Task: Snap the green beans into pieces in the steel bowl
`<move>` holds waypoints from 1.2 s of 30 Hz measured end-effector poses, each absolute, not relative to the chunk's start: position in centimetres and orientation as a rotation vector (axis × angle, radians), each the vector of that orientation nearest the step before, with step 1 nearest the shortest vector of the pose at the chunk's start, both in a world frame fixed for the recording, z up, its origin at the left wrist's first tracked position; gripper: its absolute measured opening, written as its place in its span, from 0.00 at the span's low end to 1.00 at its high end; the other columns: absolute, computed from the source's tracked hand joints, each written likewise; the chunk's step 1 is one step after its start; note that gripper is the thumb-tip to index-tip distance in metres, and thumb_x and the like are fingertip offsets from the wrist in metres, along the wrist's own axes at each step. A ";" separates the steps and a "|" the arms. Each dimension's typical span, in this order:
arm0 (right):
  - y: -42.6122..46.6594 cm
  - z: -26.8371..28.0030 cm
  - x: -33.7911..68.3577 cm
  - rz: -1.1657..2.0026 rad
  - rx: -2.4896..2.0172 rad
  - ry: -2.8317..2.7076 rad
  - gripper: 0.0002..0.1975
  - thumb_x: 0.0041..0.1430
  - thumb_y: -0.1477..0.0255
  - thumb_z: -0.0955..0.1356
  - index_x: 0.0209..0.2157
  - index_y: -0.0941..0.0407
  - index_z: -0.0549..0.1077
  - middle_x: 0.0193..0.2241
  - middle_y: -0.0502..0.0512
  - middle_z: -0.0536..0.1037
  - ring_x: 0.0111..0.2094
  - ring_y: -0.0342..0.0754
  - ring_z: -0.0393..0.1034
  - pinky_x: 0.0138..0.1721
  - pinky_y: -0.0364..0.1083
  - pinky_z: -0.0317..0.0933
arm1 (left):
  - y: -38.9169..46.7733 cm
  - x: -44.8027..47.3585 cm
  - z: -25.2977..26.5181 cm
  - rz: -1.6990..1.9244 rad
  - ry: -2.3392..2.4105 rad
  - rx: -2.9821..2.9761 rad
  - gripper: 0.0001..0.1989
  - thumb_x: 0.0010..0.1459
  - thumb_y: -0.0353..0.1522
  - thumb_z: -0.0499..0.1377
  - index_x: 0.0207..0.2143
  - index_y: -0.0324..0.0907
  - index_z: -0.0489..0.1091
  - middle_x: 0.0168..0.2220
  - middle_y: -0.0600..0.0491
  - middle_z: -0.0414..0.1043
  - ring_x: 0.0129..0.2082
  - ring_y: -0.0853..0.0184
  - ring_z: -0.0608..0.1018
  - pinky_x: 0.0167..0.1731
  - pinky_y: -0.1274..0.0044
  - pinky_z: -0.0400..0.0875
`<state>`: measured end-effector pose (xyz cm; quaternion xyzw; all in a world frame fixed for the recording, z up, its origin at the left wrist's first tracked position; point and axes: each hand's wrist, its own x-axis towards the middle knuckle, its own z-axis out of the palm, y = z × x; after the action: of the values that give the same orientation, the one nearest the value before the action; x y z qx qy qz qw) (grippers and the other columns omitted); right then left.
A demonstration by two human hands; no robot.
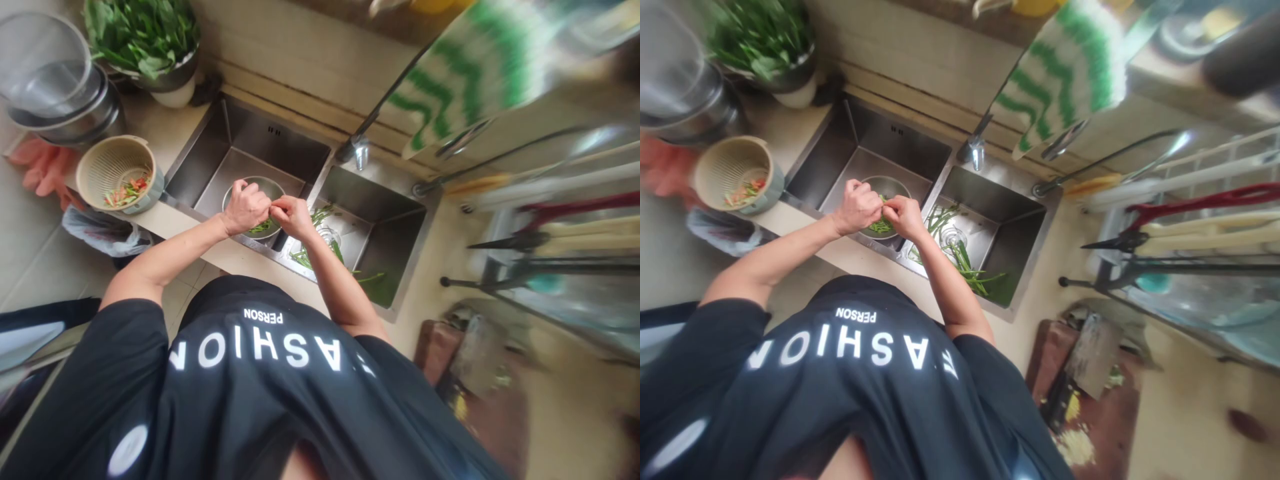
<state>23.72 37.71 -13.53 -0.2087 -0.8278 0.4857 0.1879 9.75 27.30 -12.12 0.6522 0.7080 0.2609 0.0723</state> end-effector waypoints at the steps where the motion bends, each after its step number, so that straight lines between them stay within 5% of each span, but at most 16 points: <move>1: 37.6 -13.7 23.5 1.436 -0.627 -2.240 0.12 0.54 0.68 0.64 0.23 0.58 0.74 0.24 0.52 0.72 0.28 0.44 0.63 0.34 0.44 0.56 | 27.4 9.8 -12.2 0.813 2.155 1.914 0.08 0.54 0.33 0.57 0.24 0.42 0.70 0.27 0.46 0.72 0.39 0.55 0.72 0.52 0.56 0.58; 8: 38.2 -14.8 23.6 2.069 -0.814 -1.576 0.12 0.53 0.61 0.67 0.25 0.55 0.70 0.20 0.47 0.66 0.24 0.40 0.58 0.27 0.41 0.56 | 27.8 8.8 -14.3 1.138 2.278 1.430 0.14 0.61 0.34 0.51 0.29 0.42 0.75 0.30 0.49 0.74 0.33 0.63 0.74 0.40 0.73 0.65; 13: 39.9 -14.8 24.7 2.326 -0.813 -1.360 0.15 0.51 0.59 0.71 0.25 0.55 0.67 0.22 0.47 0.69 0.23 0.39 0.61 0.25 0.40 0.57 | 27.2 7.7 -15.6 0.708 2.410 1.472 0.17 0.55 0.31 0.59 0.47 0.41 0.76 0.49 0.43 0.74 0.49 0.53 0.71 0.51 0.63 0.63; 16: 40.1 -14.7 25.0 2.324 -0.827 -1.462 0.15 0.53 0.60 0.70 0.25 0.55 0.67 0.22 0.48 0.70 0.22 0.39 0.61 0.23 0.39 0.55 | 27.3 8.3 -14.7 0.752 2.433 1.576 0.20 0.58 0.33 0.57 0.54 0.42 0.72 0.56 0.42 0.69 0.56 0.50 0.66 0.55 0.60 0.59; 22: 39.6 -14.6 24.8 2.309 -0.700 -1.633 0.13 0.55 0.61 0.68 0.26 0.56 0.68 0.23 0.50 0.73 0.23 0.39 0.62 0.22 0.39 0.53 | 28.2 10.1 -13.2 0.705 2.175 1.968 0.11 0.63 0.34 0.54 0.42 0.45 0.75 0.47 0.44 0.74 0.55 0.49 0.67 0.58 0.50 0.46; 29: 40.4 -14.2 25.2 1.624 -0.723 -2.077 0.10 0.53 0.63 0.70 0.33 0.56 0.72 0.27 0.48 0.74 0.29 0.42 0.63 0.32 0.42 0.56 | 28.4 9.7 -13.6 0.730 2.119 1.991 0.12 0.62 0.29 0.51 0.29 0.42 0.73 0.32 0.45 0.73 0.47 0.52 0.70 0.57 0.45 0.47; 36: 39.4 -13.0 23.6 1.110 -0.618 -2.556 0.09 0.54 0.75 0.65 0.22 0.56 0.73 0.23 0.54 0.72 0.29 0.47 0.62 0.35 0.46 0.53 | 28.7 9.8 -12.5 0.886 2.075 1.867 0.08 0.54 0.32 0.59 0.23 0.43 0.72 0.26 0.47 0.71 0.45 0.51 0.70 0.58 0.47 0.47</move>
<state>23.59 39.41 -13.01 -0.2142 -0.8862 0.3850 0.1431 9.82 28.73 -12.50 0.6339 0.7046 0.3007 0.1063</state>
